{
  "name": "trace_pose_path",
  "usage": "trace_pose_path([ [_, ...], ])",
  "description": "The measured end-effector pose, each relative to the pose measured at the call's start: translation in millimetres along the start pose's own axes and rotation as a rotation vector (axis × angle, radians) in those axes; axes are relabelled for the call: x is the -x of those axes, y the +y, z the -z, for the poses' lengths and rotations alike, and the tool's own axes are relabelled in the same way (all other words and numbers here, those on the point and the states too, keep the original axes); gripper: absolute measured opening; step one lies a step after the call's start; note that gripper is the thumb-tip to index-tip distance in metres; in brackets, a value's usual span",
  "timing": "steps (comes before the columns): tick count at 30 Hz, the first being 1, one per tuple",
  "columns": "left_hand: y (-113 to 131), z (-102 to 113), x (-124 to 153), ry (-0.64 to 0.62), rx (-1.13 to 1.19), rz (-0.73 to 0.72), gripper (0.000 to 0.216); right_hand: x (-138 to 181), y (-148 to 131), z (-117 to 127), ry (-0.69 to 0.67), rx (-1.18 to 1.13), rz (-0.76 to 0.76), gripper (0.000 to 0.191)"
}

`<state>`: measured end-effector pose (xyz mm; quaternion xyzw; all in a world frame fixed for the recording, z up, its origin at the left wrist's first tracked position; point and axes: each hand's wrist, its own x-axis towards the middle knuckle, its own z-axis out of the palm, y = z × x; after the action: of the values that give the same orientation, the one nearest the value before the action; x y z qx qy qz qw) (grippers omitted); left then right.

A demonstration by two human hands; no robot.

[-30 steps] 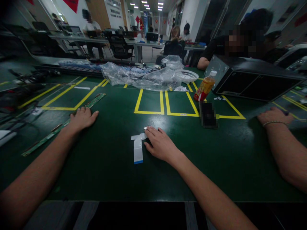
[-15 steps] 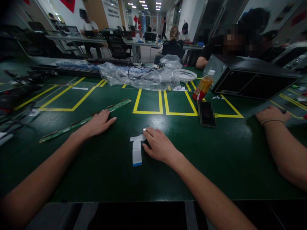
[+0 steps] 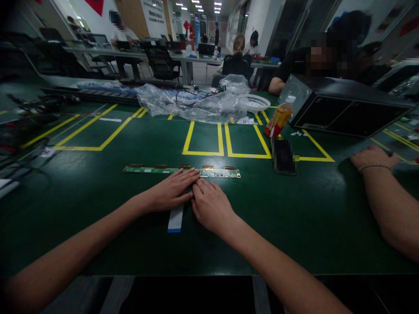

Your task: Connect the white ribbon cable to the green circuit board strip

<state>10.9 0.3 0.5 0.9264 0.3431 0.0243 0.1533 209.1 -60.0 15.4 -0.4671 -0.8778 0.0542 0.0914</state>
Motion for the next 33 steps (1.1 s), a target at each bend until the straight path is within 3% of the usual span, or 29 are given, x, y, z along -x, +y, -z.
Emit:
trace_pose_path([
  [10,-3,0,1,-0.009,0.001,-0.013,0.07,1,9,-2,-0.017,0.057,-0.057,0.051],
  [21,-4,1,1,-0.023,-0.028,-0.038,0.075,1,19,-3,-0.013,-0.01,0.012,0.052],
  [25,-5,-2,1,0.021,-0.095,-0.044,0.07,-2,28,6,0.044,-0.169,0.031,0.045],
  [30,1,1,-1,-0.029,-0.11,-0.193,0.059,-3,36,16,0.194,-0.297,-0.042,0.033],
  [33,-13,3,-4,-0.02,-0.128,-0.073,0.059,-3,37,17,0.187,-0.296,-0.053,0.032],
])
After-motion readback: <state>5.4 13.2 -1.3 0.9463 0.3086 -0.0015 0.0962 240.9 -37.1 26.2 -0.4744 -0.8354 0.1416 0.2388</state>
